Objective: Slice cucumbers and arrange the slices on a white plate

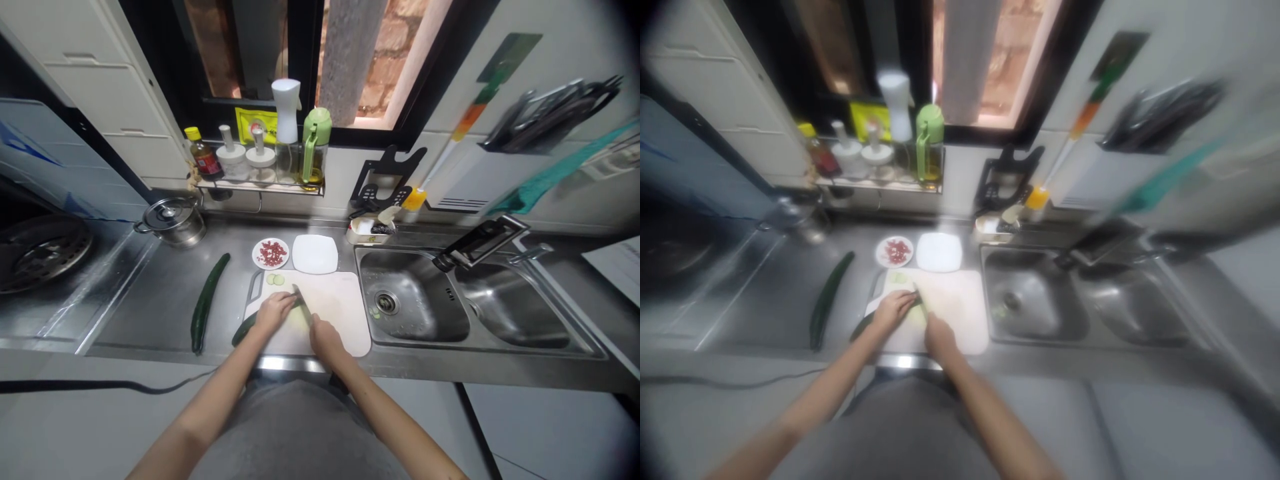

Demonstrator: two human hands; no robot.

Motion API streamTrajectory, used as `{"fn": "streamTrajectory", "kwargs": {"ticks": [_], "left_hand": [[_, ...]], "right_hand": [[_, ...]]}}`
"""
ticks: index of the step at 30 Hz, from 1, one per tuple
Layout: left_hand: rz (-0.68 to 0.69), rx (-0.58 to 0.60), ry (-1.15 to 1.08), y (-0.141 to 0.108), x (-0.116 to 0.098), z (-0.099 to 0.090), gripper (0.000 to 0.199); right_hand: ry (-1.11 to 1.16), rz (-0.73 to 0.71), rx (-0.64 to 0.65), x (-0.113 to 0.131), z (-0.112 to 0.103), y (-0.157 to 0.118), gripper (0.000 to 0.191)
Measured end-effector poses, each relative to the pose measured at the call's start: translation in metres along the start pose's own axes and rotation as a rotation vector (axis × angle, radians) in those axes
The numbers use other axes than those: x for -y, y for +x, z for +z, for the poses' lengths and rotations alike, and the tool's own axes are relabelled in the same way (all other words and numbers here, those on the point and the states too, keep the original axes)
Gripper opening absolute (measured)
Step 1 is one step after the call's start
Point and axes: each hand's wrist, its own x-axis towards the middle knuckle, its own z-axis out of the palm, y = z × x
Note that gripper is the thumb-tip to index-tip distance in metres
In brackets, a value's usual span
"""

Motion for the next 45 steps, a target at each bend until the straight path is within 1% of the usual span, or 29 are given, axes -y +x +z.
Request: {"fn": "streamTrajectory", "kwargs": {"ticks": [6,10,16,27,31,39,45], "left_hand": [[-0.014,0.002,-0.01,0.001,-0.004,-0.003,0.024],[-0.023,0.002,-0.018,0.002,-0.007,-0.007,0.024],[-0.02,0.001,-0.04,0.003,-0.009,-0.009,0.023],[0.0,0.008,-0.021,0.004,-0.008,-0.008,0.024],[-0.002,0.008,-0.02,0.003,-0.007,-0.008,0.024],[-0.009,-0.009,-0.044,0.004,-0.008,-0.008,0.023],[0.014,0.005,-0.037,0.004,-0.011,-0.011,0.024]], "right_hand": [[-0.007,0.004,0.021,-0.009,0.007,-0.013,0.031],[-0.013,-0.005,0.028,-0.01,0.005,-0.014,0.032],[-0.017,-0.015,0.039,-0.005,-0.002,-0.006,0.032],[-0.012,-0.011,0.004,0.012,-0.012,0.015,0.035],[-0.014,-0.009,-0.001,0.012,-0.008,0.015,0.036],[-0.042,-0.002,0.025,0.001,0.001,-0.004,0.036],[-0.047,0.0,0.003,0.004,0.001,0.007,0.038]]}}
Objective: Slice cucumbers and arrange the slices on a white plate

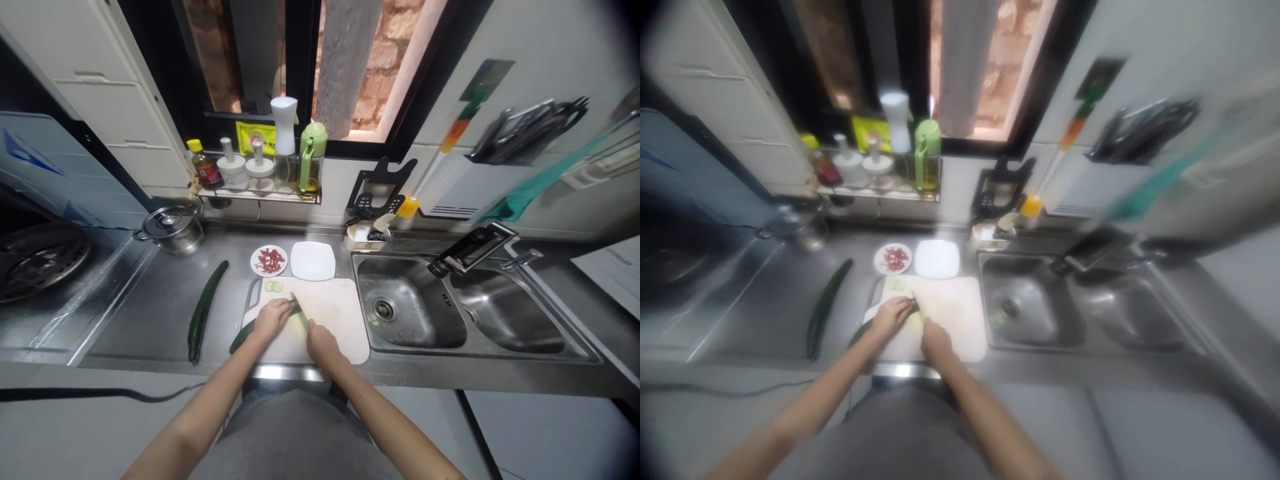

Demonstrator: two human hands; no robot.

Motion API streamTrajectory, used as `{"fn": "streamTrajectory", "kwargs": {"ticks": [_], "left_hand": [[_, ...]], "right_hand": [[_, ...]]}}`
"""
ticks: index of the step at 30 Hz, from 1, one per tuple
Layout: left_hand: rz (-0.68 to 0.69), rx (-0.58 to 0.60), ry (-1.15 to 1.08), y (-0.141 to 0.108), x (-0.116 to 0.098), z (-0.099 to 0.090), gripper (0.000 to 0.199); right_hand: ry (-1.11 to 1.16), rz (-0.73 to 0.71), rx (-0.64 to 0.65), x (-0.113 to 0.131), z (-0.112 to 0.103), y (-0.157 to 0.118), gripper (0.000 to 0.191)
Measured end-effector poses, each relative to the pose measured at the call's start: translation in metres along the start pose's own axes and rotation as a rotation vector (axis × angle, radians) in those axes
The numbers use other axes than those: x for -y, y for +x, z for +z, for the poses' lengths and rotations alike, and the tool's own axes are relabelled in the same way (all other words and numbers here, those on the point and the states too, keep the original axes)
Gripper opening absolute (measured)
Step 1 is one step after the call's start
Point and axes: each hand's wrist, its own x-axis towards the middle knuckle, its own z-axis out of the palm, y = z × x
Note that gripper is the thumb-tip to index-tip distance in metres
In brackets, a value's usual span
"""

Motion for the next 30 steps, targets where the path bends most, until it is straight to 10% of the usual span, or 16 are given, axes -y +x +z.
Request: {"fn": "streamTrajectory", "kwargs": {"ticks": [30], "left_hand": [[0.001,-0.016,-0.016,0.0,0.001,0.0,0.022]], "right_hand": [[0.006,0.013,0.01,0.01,-0.006,0.015,0.036]]}}
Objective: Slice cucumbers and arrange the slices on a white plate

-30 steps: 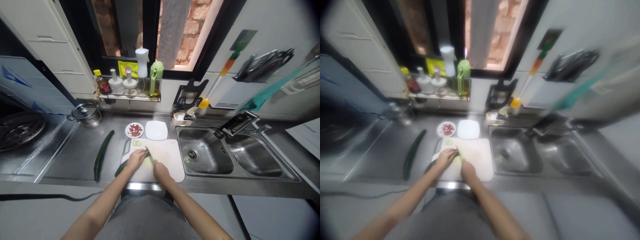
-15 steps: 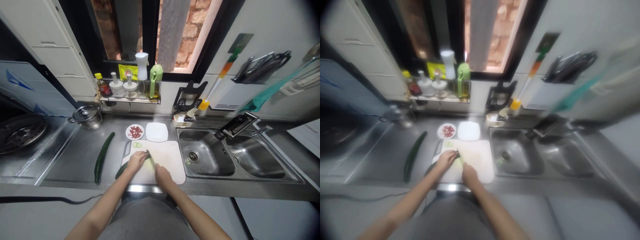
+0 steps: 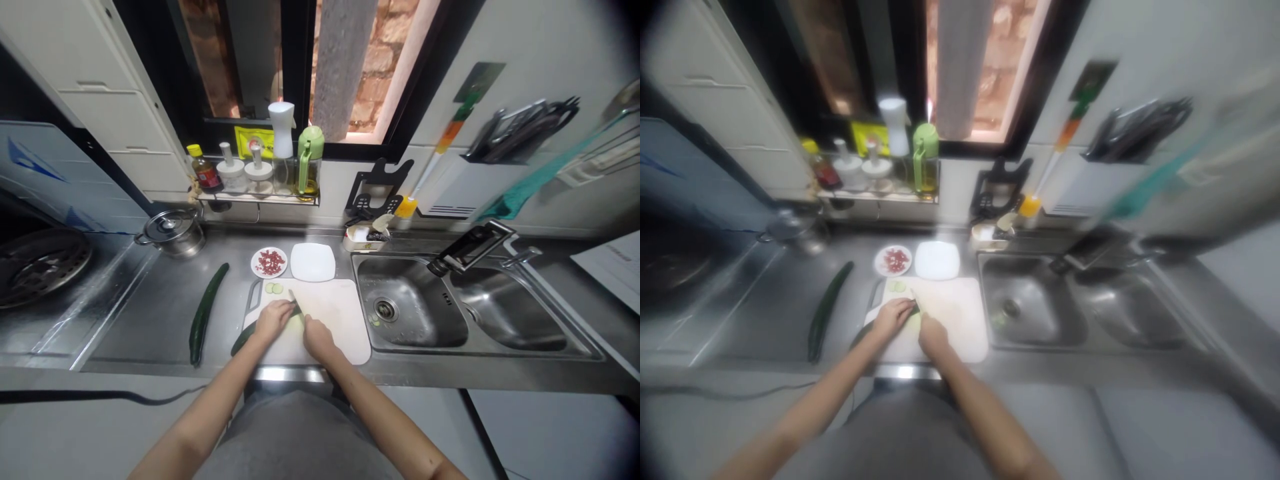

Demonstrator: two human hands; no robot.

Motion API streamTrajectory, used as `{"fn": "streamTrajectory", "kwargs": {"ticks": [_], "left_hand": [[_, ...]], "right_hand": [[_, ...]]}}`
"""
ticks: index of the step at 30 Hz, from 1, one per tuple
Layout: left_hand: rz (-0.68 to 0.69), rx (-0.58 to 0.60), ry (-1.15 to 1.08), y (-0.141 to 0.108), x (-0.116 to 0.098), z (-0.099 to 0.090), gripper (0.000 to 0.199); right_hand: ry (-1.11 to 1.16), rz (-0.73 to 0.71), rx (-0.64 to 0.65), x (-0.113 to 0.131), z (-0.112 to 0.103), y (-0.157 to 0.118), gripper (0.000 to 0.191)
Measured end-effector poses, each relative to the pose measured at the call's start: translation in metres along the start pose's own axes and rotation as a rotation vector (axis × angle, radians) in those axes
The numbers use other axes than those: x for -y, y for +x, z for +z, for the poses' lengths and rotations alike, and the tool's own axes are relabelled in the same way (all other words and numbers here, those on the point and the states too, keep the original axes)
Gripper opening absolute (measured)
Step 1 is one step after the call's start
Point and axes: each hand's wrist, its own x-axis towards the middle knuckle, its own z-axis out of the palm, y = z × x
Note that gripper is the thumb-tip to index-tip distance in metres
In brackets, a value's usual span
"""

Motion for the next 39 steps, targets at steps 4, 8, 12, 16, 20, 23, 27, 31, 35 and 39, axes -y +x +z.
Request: {"fn": "streamTrajectory", "kwargs": {"ticks": [4,8,12,16,20,23,27,31,35,39], "left_hand": [[-0.007,0.01,-0.001,0.0,-0.001,-0.002,0.023],[-0.004,0.016,-0.015,0.001,-0.002,-0.003,0.023],[-0.02,0.011,-0.023,0.001,-0.002,-0.003,0.022],[-0.02,0.006,-0.024,0.0,0.0,-0.001,0.023],[-0.016,0.009,-0.023,0.001,0.0,-0.002,0.023],[-0.015,0.004,-0.02,0.001,-0.001,-0.003,0.023],[-0.009,0.002,-0.032,0.001,-0.001,-0.003,0.023],[-0.001,-0.003,-0.023,0.001,-0.001,-0.002,0.023],[-0.009,-0.003,-0.027,0.001,-0.001,-0.003,0.023],[-0.017,0.006,-0.033,0.001,0.001,-0.001,0.022]], "right_hand": [[0.009,0.005,-0.001,0.0,-0.002,-0.002,0.036],[-0.014,0.001,-0.003,-0.008,0.004,-0.014,0.036],[-0.021,0.002,0.013,-0.016,0.01,-0.021,0.034],[-0.015,-0.008,0.008,-0.016,0.015,-0.016,0.034],[-0.019,-0.005,-0.002,-0.012,0.016,-0.008,0.035],[-0.012,0.0,-0.004,-0.007,0.013,-0.003,0.035],[0.006,0.008,0.005,0.001,0.005,0.004,0.035],[0.01,0.01,0.007,0.002,0.001,0.003,0.035],[-0.013,0.012,-0.009,-0.005,0.005,-0.008,0.035],[-0.022,0.006,0.005,-0.01,0.008,-0.017,0.034]]}}
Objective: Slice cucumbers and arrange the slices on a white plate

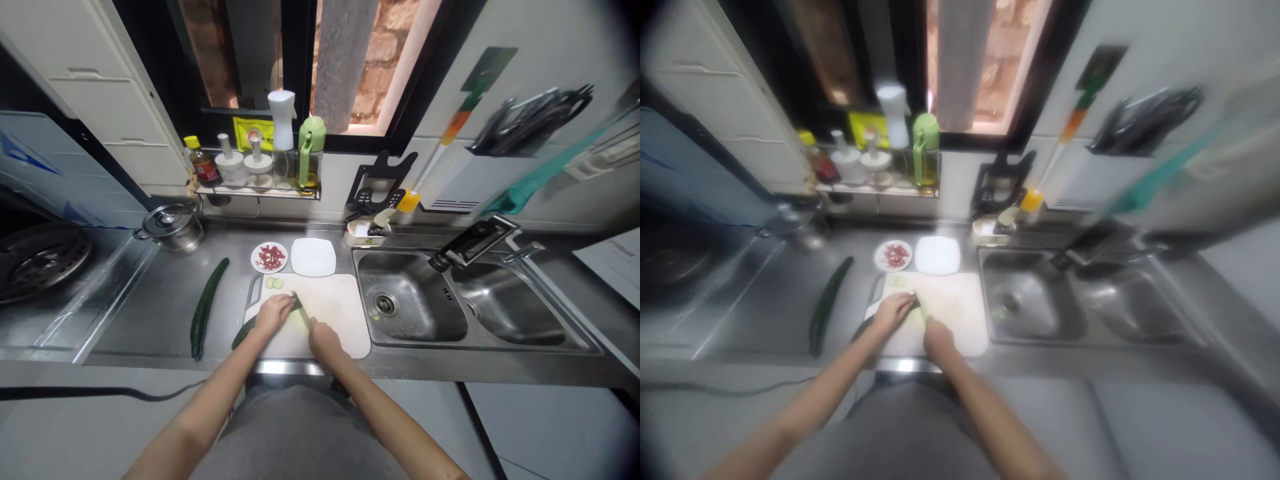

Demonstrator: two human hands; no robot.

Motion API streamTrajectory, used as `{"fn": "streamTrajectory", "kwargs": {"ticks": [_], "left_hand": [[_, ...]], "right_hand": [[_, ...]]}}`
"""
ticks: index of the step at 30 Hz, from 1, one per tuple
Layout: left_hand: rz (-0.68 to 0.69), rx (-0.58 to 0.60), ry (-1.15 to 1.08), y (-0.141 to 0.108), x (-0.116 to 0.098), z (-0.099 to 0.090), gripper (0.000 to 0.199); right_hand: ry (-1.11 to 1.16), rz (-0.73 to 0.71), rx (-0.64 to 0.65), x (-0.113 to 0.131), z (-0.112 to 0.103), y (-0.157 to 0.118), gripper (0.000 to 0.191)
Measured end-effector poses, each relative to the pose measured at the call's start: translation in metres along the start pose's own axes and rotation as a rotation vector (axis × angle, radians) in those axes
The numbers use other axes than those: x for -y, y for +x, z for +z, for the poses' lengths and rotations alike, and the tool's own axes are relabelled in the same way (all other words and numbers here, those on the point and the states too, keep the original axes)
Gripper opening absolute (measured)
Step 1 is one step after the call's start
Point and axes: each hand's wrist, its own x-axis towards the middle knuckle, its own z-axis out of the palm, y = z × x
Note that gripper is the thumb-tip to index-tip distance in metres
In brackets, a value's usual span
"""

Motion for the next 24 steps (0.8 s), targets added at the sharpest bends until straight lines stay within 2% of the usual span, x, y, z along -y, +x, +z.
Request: {"fn": "streamTrajectory", "kwargs": {"ticks": [12,24], "left_hand": [[-0.005,0.006,-0.012,0.001,0.0,-0.001,0.023],[0.0,-0.001,0.015,0.0,-0.002,-0.001,0.023]], "right_hand": [[-0.009,-0.01,0.007,0.006,0.004,0.017,0.034],[0.034,-0.021,-0.003,0.012,-0.002,0.029,0.034]]}}
